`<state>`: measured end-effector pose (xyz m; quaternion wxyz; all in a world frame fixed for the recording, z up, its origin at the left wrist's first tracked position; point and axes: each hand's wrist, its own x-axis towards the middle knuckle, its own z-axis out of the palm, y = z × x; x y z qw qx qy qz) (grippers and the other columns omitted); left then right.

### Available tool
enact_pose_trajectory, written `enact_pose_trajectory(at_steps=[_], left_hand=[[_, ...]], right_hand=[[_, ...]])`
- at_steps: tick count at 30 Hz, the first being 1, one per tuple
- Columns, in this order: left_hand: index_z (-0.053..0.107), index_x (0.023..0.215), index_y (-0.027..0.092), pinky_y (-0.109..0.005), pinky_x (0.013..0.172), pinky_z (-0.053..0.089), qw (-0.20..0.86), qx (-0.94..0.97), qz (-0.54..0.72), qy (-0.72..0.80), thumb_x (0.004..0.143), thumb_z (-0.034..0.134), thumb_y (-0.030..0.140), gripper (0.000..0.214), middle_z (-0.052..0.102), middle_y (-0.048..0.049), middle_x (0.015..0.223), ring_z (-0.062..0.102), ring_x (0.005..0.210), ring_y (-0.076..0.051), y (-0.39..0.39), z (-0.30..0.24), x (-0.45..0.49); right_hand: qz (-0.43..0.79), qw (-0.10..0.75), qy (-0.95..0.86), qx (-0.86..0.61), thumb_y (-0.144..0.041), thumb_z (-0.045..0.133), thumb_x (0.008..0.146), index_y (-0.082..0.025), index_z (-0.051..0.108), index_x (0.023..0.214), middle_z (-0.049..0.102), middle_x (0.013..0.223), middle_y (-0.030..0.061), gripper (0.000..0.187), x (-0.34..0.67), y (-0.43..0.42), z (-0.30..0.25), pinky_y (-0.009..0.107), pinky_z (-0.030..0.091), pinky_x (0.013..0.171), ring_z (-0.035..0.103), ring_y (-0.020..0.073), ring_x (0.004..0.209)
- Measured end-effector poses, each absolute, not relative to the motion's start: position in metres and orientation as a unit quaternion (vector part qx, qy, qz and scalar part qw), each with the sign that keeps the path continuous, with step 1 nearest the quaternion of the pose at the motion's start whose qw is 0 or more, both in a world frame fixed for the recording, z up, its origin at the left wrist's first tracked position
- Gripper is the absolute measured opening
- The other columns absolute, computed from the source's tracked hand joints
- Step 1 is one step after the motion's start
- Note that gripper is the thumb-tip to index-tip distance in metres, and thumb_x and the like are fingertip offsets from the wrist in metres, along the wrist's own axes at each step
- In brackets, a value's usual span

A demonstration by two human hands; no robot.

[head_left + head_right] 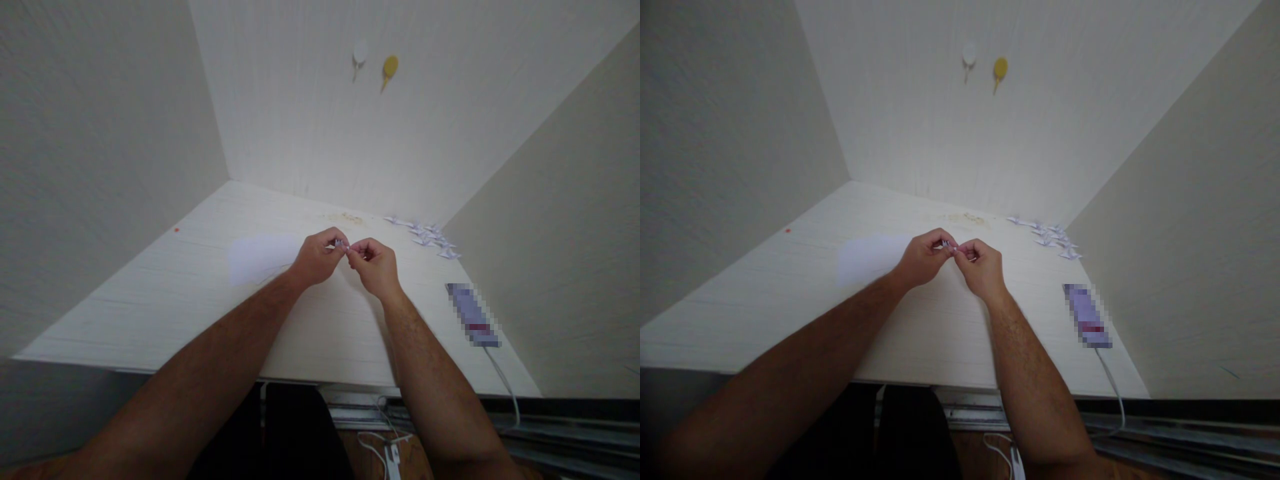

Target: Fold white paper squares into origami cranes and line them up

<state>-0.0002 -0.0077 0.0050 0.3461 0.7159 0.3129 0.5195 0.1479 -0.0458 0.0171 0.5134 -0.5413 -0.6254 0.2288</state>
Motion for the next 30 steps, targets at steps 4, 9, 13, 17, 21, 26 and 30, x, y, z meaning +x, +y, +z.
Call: enact_pose_trajectory(at_steps=[4,9,13,17,21,26,30], left_hand=[[0.063,0.081,0.016,-0.021,0.062,0.048,0.357,0.712,0.520,0.307,0.081,0.059,0.023,0.008,0.061,-0.0006,0.075,0.055,0.068,-0.010,-0.007,0.004,0.000],[0.063,0.081,0.016,-0.021,0.061,0.049,0.366,0.712,0.514,0.308,0.081,0.059,0.024,0.009,0.062,-0.0009,0.076,0.056,0.068,-0.010,-0.007,0.003,0.001],[0.063,0.080,0.015,-0.020,0.058,0.047,0.363,0.715,0.505,0.318,0.081,0.059,0.025,0.010,0.061,-0.0007,0.073,0.055,0.065,-0.010,-0.008,0.004,0.000],[0.062,0.080,0.016,-0.019,0.056,0.043,0.342,0.730,0.490,0.332,0.082,0.057,0.026,0.012,0.059,0.0006,0.070,0.052,0.062,-0.010,-0.009,0.007,-0.001],[0.062,0.078,0.016,-0.021,0.055,0.039,0.303,0.743,0.482,0.352,0.082,0.054,0.024,0.012,0.059,0.0018,0.067,0.050,0.058,-0.009,-0.010,0.010,-0.001],[0.061,0.077,0.017,-0.022,0.057,0.038,0.281,0.749,0.480,0.361,0.082,0.053,0.021,0.011,0.059,0.0019,0.067,0.050,0.061,-0.011,-0.011,0.009,0.000],[0.060,0.075,0.017,-0.023,0.057,0.036,0.276,0.752,0.471,0.371,0.081,0.053,0.020,0.010,0.057,0.0024,0.065,0.048,0.061,-0.011,-0.009,0.005,0.000]], right_hand=[[0.230,0.512,-0.626,-0.541,-0.035,0.067,0.075,-0.018,0.065,0.073,0.064,0.062,0.0003,0.017,0.148,-0.046,0.018,0.025,0.043,0.052,0.056,0.0117,0.053],[0.230,0.515,-0.620,-0.545,-0.034,0.067,0.074,-0.019,0.064,0.071,0.063,0.060,-0.0004,0.015,0.148,-0.045,0.016,0.025,0.043,0.052,0.056,0.0123,0.054],[0.226,0.512,-0.621,-0.549,-0.036,0.068,0.074,-0.018,0.064,0.070,0.061,0.059,-0.0008,0.018,0.148,-0.044,0.016,0.024,0.039,0.050,0.052,0.0113,0.052],[0.217,0.507,-0.623,-0.555,-0.039,0.069,0.074,-0.018,0.065,0.070,0.060,0.058,-0.0011,0.022,0.149,-0.044,0.015,0.024,0.036,0.048,0.048,0.0106,0.050],[0.213,0.498,-0.631,-0.556,-0.043,0.069,0.076,-0.018,0.065,0.071,0.060,0.058,-0.0009,0.026,0.150,-0.044,0.013,0.024,0.036,0.048,0.048,0.0109,0.051],[0.207,0.491,-0.635,-0.559,-0.043,0.069,0.076,-0.018,0.065,0.071,0.060,0.058,-0.0008,0.026,0.150,-0.042,0.011,0.024,0.037,0.048,0.048,0.0114,0.051],[0.176,0.480,-0.645,-0.568,-0.039,0.067,0.077,-0.019,0.066,0.070,0.059,0.057,-0.0014,0.022,0.149,-0.041,0.007,0.024,0.036,0.049,0.047,0.0112,0.051]])
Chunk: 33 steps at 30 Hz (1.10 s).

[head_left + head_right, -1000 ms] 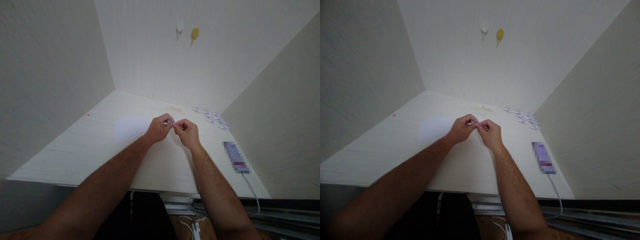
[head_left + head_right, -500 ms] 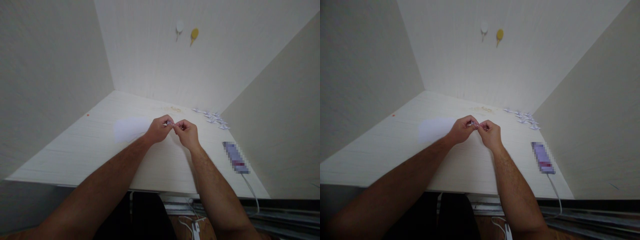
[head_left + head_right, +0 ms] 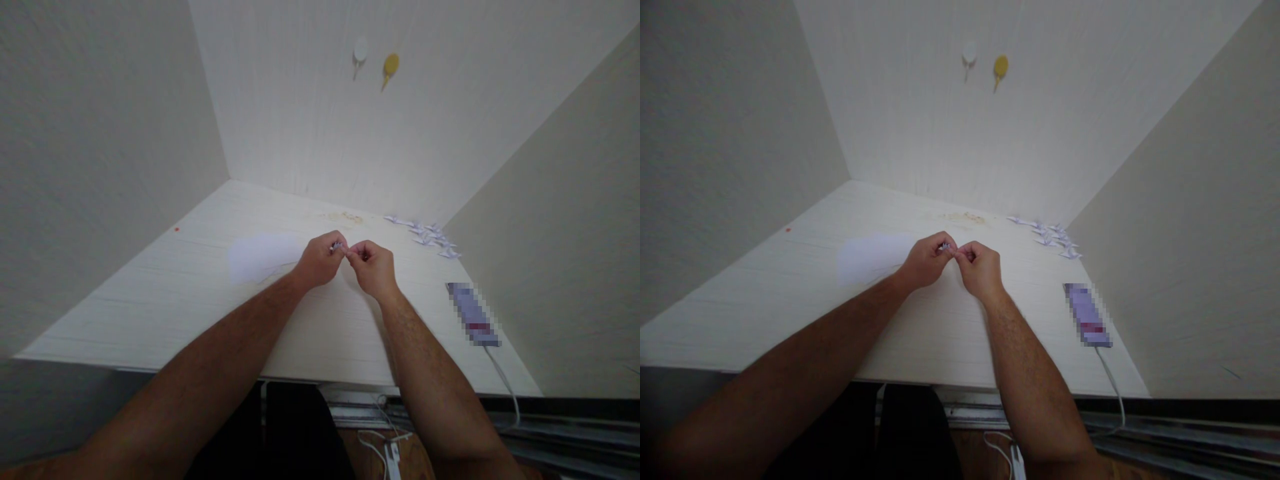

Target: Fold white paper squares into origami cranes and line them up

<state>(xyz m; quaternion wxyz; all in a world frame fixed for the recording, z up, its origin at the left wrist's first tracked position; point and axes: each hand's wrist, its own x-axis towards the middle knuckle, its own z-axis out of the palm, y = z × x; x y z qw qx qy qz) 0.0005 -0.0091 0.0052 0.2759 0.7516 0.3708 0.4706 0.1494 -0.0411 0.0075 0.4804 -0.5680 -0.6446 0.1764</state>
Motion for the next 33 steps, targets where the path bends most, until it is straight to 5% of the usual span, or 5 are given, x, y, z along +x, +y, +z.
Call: enact_pose_trajectory(at_steps=[7,16,23,33], left_hand=[[0.064,0.075,0.016,-0.022,0.057,0.041,0.306,0.728,0.475,0.389,0.078,0.056,0.021,0.010,0.061,0.0009,0.066,0.052,0.062,-0.011,-0.007,0.005,0.001],[0.070,0.085,0.013,-0.030,0.068,0.058,0.557,0.584,0.498,0.317,0.066,0.067,0.019,0.020,0.071,-0.0033,0.080,0.065,0.069,-0.013,0.000,0.004,0.001],[0.070,0.086,0.012,-0.031,0.072,0.056,0.552,0.575,0.519,0.309,0.066,0.073,0.021,0.023,0.072,-0.0044,0.080,0.066,0.070,-0.014,0.001,0.000,0.001],[0.072,0.081,0.014,-0.033,0.082,0.054,0.488,0.620,0.529,0.314,0.068,0.075,0.027,0.018,0.073,-0.0059,0.084,0.067,0.080,-0.017,0.002,0.002,-0.002]], right_hand=[[0.160,0.479,-0.649,-0.568,-0.037,0.065,0.077,-0.019,0.063,0.068,0.055,0.056,-0.0032,0.020,0.147,-0.042,0.008,0.023,0.033,0.048,0.045,0.0102,0.050],[0.214,0.517,-0.602,-0.570,-0.030,0.060,0.076,-0.020,0.058,0.072,0.056,0.054,-0.0041,0.011,0.154,-0.034,0.007,0.023,0.040,0.049,0.053,0.0118,0.049],[0.257,0.575,-0.565,-0.533,-0.031,0.063,0.074,-0.022,0.053,0.084,0.062,0.062,-0.0046,0.017,0.147,-0.032,0.001,0.024,0.047,0.048,0.062,0.0139,0.050],[0.227,0.551,-0.625,-0.503,-0.037,0.068,0.077,-0.020,0.069,0.086,0.070,0.079,0.0026,0.019,0.152,-0.033,0.001,0.027,0.053,0.059,0.063,0.0154,0.070]])
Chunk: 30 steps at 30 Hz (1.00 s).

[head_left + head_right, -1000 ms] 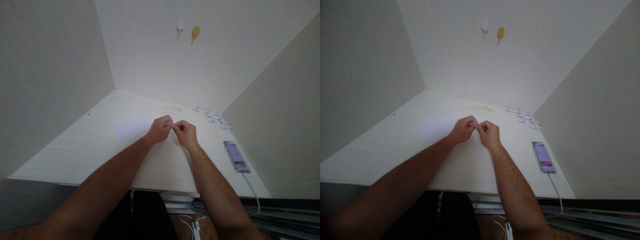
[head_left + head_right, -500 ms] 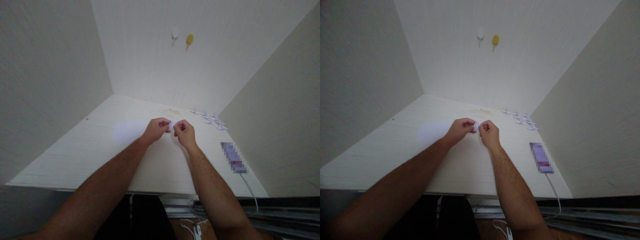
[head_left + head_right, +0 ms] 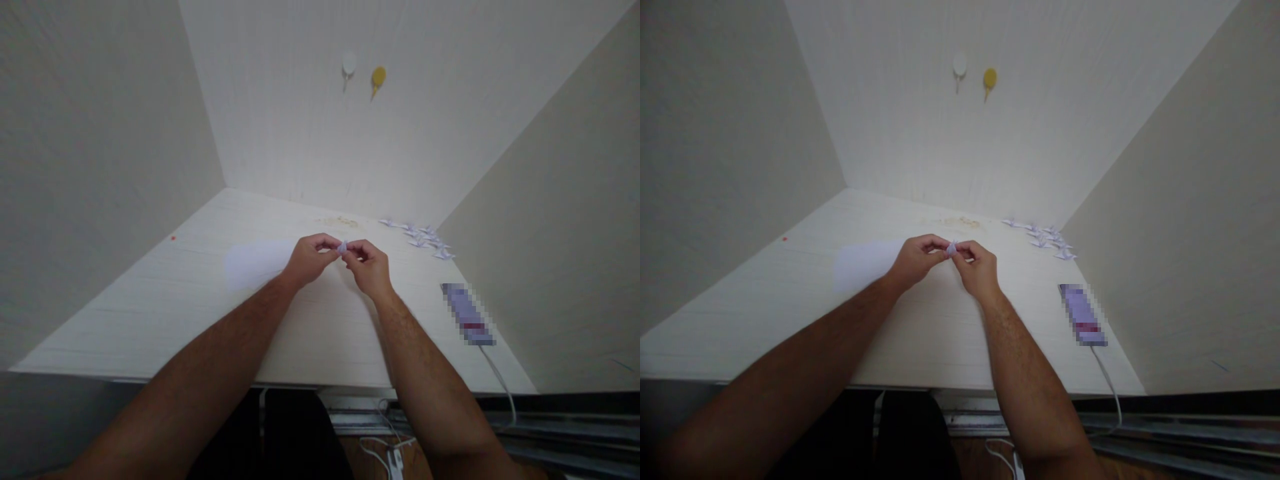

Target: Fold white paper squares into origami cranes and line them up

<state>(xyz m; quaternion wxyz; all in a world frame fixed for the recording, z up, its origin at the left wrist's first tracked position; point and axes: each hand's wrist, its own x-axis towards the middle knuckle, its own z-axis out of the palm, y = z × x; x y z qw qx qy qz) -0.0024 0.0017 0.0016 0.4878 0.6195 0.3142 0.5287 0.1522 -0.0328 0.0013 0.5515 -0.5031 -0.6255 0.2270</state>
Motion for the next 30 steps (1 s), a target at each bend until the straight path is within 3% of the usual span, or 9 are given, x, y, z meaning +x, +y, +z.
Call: enact_pose_trajectory(at_steps=[4,9,12,20,24,30], left_hand=[[0.071,0.075,0.014,-0.034,0.081,0.055,0.559,0.571,0.521,0.301,0.072,0.072,0.031,0.017,0.071,-0.0036,0.076,0.066,0.074,-0.015,0.000,0.002,-0.002],[0.067,0.073,0.013,-0.035,0.080,0.056,0.584,0.566,0.511,0.277,0.069,0.075,0.031,0.020,0.070,-0.0031,0.074,0.066,0.071,-0.014,0.002,-0.001,-0.003],[0.069,0.076,0.014,-0.032,0.076,0.055,0.518,0.623,0.505,0.297,0.072,0.072,0.031,0.018,0.071,-0.0041,0.075,0.065,0.071,-0.014,0.003,-0.002,-0.004],[0.063,0.079,0.017,-0.022,0.060,0.047,0.261,0.735,0.502,0.372,0.087,0.052,0.027,0.017,0.067,-0.0008,0.073,0.060,0.066,-0.011,-0.006,0.001,-0.002],[0.061,0.081,0.017,-0.021,0.059,0.044,0.214,0.737,0.512,0.386,0.088,0.051,0.025,0.015,0.066,-0.0001,0.073,0.057,0.063,-0.010,-0.009,0.003,-0.001],[0.064,0.084,0.017,-0.024,0.063,0.046,0.188,0.780,0.478,0.357,0.082,0.056,0.019,0.009,0.068,-0.0014,0.076,0.059,0.065,-0.012,-0.009,0.003,-0.002]], right_hand=[[0.194,0.544,-0.653,-0.490,-0.037,0.070,0.077,-0.021,0.070,0.081,0.066,0.082,0.0033,0.016,0.156,-0.033,0.004,0.025,0.049,0.057,0.061,0.0152,0.074],[0.303,0.519,-0.643,-0.475,-0.038,0.070,0.076,-0.021,0.066,0.081,0.055,0.057,-0.0047,0.018,0.157,-0.035,0.004,0.023,0.043,0.045,0.049,0.0096,0.048],[0.351,0.521,-0.614,-0.478,-0.034,0.068,0.075,-0.020,0.063,0.080,0.057,0.053,-0.0055,0.016,0.154,-0.037,0.005,0.021,0.042,0.041,0.051,0.0093,0.042],[0.447,0.563,-0.523,-0.458,-0.024,0.068,0.064,-0.019,0.061,0.068,0.068,0.060,-0.0017,0.010,0.149,-0.037,0.012,0.028,0.057,0.054,0.066,0.0149,0.053],[0.459,0.575,-0.495,-0.462,-0.032,0.068,0.070,-0.018,0.063,0.069,0.068,0.062,0.0000,0.015,0.150,-0.038,0.014,0.031,0.059,0.057,0.068,0.0160,0.055],[0.441,0.551,-0.526,-0.475,-0.028,0.076,0.061,-0.019,0.058,0.071,0.063,0.058,-0.0038,0.022,0.151,-0.035,0.011,0.025,0.054,0.055,0.064,0.0126,0.053]])
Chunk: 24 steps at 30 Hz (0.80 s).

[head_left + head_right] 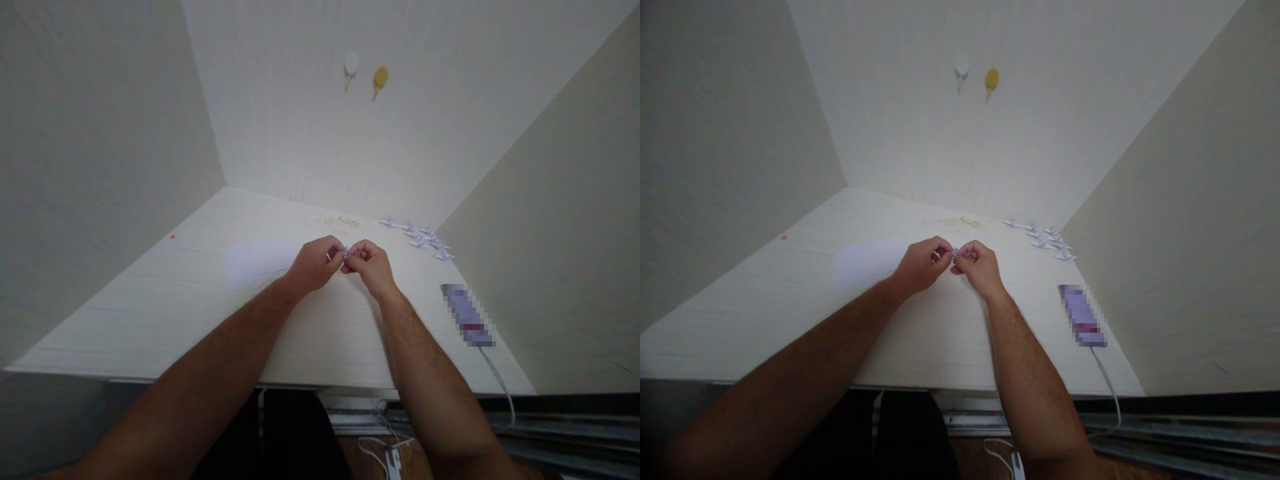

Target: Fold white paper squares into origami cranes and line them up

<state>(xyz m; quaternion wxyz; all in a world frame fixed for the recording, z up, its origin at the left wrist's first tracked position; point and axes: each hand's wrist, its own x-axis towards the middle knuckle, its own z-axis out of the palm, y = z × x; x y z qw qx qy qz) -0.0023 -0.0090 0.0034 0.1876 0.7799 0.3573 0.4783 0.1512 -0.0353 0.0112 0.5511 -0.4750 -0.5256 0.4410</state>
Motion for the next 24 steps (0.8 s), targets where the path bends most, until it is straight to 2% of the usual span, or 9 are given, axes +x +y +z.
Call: enact_pose_trajectory(at_steps=[8,11,13,15,17,19,21,24], left_hand=[[0.067,0.083,0.018,-0.026,0.065,0.046,0.187,0.803,0.446,0.347,0.082,0.060,0.032,0.016,0.068,-0.0043,0.076,0.060,0.068,-0.015,-0.0109,0.0081,-0.0054],[0.066,0.080,0.018,-0.026,0.062,0.044,0.198,0.788,0.453,0.366,0.082,0.058,0.030,0.015,0.067,-0.0031,0.071,0.057,0.063,-0.014,-0.0126,0.0085,-0.0042],[0.065,0.077,0.017,-0.025,0.060,0.044,0.246,0.758,0.473,0.376,0.083,0.055,0.027,0.015,0.066,-0.0024,0.067,0.057,0.061,-0.013,-0.0118,0.0071,-0.0025],[0.062,0.073,0.017,-0.024,0.058,0.045,0.338,0.711,0.491,0.372,0.082,0.054,0.026,0.015,0.065,-0.0019,0.064,0.059,0.059,-0.013,-0.0092,0.0050,-0.0005],[0.059,0.071,0.017,-0.024,0.056,0.048,0.430,0.661,0.500,0.358,0.082,0.055,0.028,0.016,0.064,-0.0014,0.062,0.061,0.058,-0.014,-0.0059,0.0030,0.0013],[0.058,0.073,0.017,-0.025,0.055,0.050,0.477,0.623,0.512,0.349,0.082,0.056,0.031,0.016,0.065,-0.0017,0.065,0.063,0.059,-0.014,-0.0037,0.0017,0.0027],[0.057,0.074,0.017,-0.025,0.057,0.052,0.470,0.618,0.522,0.353,0.083,0.055,0.033,0.018,0.068,-0.0028,0.070,0.064,0.062,-0.014,-0.0040,0.0013,0.0033],[0.063,0.080,0.018,-0.025,0.063,0.052,0.373,0.679,0.507,0.378,0.085,0.055,0.034,0.018,0.071,-0.0044,0.080,0.065,0.069,-0.015,-0.0079,0.0014,0.0026]], right_hand=[[0.357,0.525,-0.590,-0.499,-0.028,0.068,0.066,-0.020,0.059,0.072,0.060,0.054,-0.0037,0.014,0.1516,-0.0340,0.0083,0.024,0.045,0.049,0.056,0.0112,0.049],[0.330,0.516,-0.605,-0.508,-0.029,0.066,0.069,-0.019,0.061,0.073,0.060,0.057,-0.0025,0.012,0.1521,-0.0348,0.0083,0.023,0.044,0.050,0.056,0.0109,0.051],[0.328,0.524,-0.609,-0.497,-0.028,0.065,0.071,-0.019,0.061,0.075,0.061,0.060,-0.0025,0.011,0.1526,-0.0345,0.0078,0.024,0.045,0.052,0.056,0.0107,0.053],[0.339,0.542,-0.606,-0.473,-0.026,0.065,0.070,-0.020,0.060,0.079,0.061,0.063,-0.0034,0.013,0.1533,-0.0335,0.0074,0.024,0.047,0.053,0.057,0.0102,0.055],[0.359,0.561,-0.595,-0.450,-0.024,0.067,0.068,-0.021,0.057,0.083,0.061,0.066,-0.0049,0.019,0.1537,-0.0323,0.0075,0.023,0.048,0.054,0.057,0.0098,0.054],[0.379,0.571,-0.578,-0.443,-0.023,0.067,0.066,-0.022,0.053,0.087,0.060,0.066,-0.0064,0.026,0.1538,-0.0313,0.0080,0.023,0.048,0.053,0.058,0.0098,0.053],[0.382,0.568,-0.563,-0.463,-0.024,0.068,0.065,-0.022,0.051,0.089,0.059,0.065,-0.0076,0.030,0.1535,-0.0310,0.0086,0.023,0.048,0.051,0.058,0.0103,0.051],[0.358,0.533,-0.565,-0.518,-0.030,0.068,0.068,-0.021,0.052,0.087,0.057,0.057,-0.0075,0.027,0.1528,-0.0318,0.0092,0.022,0.045,0.046,0.057,0.0113,0.046]])
